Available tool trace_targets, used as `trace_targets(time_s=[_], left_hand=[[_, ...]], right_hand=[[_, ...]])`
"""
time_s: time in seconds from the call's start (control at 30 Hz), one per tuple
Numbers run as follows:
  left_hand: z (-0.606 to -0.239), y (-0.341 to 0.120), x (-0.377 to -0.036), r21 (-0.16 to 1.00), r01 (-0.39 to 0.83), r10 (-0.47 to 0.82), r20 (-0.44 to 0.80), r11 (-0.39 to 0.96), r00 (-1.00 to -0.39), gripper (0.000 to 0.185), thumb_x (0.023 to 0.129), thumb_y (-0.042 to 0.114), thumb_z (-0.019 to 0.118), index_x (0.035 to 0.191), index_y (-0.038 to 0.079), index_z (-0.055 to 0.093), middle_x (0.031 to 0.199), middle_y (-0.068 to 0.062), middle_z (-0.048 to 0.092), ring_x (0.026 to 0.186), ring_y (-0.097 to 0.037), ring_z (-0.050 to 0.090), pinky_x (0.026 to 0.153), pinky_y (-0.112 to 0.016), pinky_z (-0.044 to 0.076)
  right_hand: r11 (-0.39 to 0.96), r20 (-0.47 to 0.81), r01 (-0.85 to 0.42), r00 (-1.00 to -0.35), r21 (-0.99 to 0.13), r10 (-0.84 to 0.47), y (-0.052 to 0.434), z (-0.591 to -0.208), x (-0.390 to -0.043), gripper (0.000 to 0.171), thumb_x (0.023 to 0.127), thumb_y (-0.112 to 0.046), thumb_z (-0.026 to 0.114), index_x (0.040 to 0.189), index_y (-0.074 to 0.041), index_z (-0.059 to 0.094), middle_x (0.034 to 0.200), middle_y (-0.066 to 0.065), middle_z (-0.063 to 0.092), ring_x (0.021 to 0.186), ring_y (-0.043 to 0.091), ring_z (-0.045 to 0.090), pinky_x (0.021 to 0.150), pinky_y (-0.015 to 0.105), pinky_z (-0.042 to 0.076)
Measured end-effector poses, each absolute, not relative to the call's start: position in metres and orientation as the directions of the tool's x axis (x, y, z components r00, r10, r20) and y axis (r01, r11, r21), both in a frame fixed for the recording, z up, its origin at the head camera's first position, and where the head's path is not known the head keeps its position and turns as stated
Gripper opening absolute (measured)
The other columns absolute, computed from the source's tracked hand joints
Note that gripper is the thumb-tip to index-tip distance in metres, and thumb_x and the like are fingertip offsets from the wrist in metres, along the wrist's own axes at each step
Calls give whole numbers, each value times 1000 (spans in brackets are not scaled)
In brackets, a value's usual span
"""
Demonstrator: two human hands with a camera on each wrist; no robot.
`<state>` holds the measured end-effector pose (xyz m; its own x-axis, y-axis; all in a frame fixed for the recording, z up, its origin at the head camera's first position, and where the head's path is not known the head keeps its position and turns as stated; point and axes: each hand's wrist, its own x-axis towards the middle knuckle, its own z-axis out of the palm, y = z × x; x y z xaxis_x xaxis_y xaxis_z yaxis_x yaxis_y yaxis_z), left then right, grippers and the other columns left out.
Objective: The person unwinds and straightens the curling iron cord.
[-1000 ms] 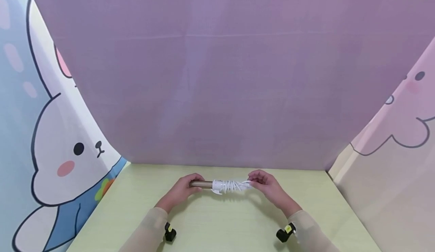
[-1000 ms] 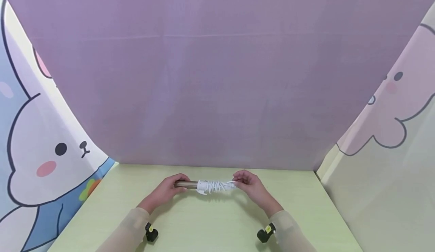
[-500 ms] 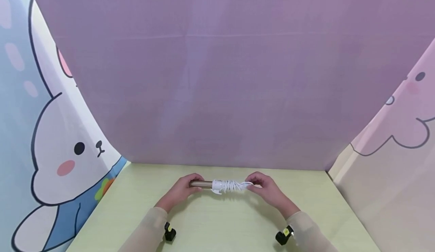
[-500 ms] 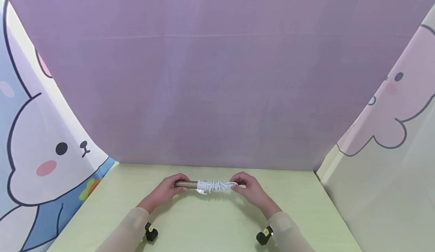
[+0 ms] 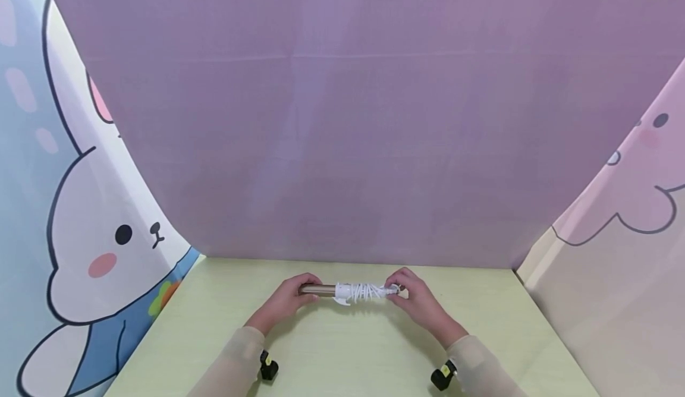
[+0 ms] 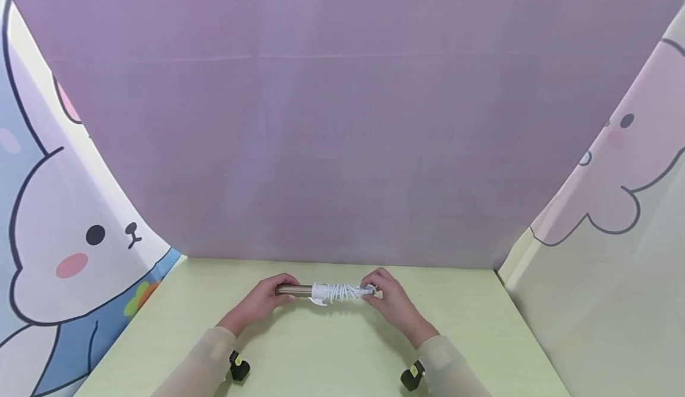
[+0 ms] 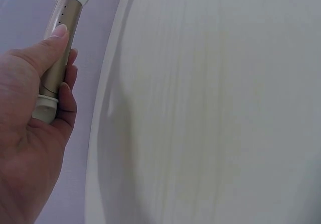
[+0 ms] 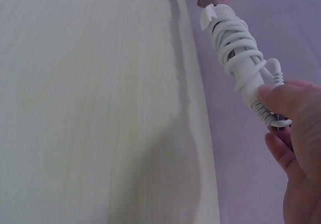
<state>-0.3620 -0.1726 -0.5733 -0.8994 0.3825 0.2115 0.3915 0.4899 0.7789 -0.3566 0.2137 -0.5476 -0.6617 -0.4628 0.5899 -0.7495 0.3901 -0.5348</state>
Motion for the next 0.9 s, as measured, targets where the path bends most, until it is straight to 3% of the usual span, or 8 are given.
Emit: trace_targets(time_s=[0.23,0.6,0.9], left_hand=[[-570,-170,-360,785,385,381,206,485,-901,24,105,18,79,128,23,74,118,8,74,111,-18,68,101,-50,55],[-569,-168,-359,788,380,383,200,484,-902,25,105,15,78,128,23,74,118,6,74,112,-19,68,101,-51,54],[-568,-168,-357,778,386,391,197,496,-899,24,104,15,79,126,21,74,117,8,74,112,-18,69,102,-47,55]], right_hand=[[428,608,-751,-660,-504,-442,214,-549,-358,33,86,14,87,105,-10,75,107,-1,70,96,19,69,82,40,62],[499,517,-710,-704,-496,-488,214,-546,-358,27,90,8,86,105,-10,72,110,-1,65,103,20,68,92,39,61],[485,663,-816,-555,-316,-501,215,-549,-361,30,81,7,92,99,-10,75,105,3,67,102,18,61,87,36,54]])
